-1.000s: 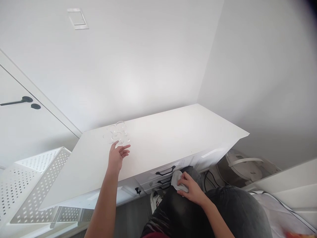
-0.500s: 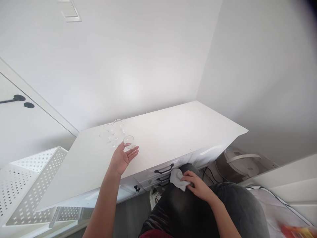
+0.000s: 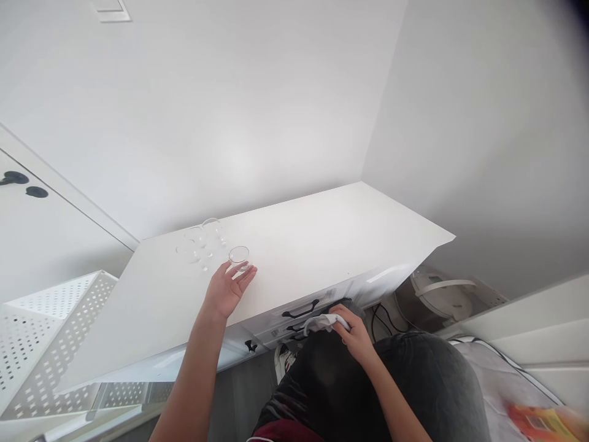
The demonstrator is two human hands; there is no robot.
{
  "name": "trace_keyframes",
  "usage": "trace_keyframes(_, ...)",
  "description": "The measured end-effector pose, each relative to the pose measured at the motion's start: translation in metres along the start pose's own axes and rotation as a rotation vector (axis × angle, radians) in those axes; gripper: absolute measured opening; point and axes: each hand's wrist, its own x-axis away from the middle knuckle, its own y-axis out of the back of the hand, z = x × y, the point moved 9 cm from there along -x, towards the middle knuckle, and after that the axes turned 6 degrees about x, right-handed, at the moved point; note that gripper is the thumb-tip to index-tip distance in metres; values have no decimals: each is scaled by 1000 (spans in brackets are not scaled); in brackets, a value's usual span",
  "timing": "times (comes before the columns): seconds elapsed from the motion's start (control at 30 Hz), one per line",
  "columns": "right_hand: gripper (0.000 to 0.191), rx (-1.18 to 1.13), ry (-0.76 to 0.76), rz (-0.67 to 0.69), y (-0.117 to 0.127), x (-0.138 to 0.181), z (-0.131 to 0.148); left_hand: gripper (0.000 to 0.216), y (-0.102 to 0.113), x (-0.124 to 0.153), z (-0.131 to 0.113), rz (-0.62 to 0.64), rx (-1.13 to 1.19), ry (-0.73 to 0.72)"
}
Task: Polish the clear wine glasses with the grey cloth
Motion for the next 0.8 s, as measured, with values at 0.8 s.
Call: trace_keyframes(0.8,19,-735,-257,-705,75,-145,74,47,-193,-109,76,687,-263,-339)
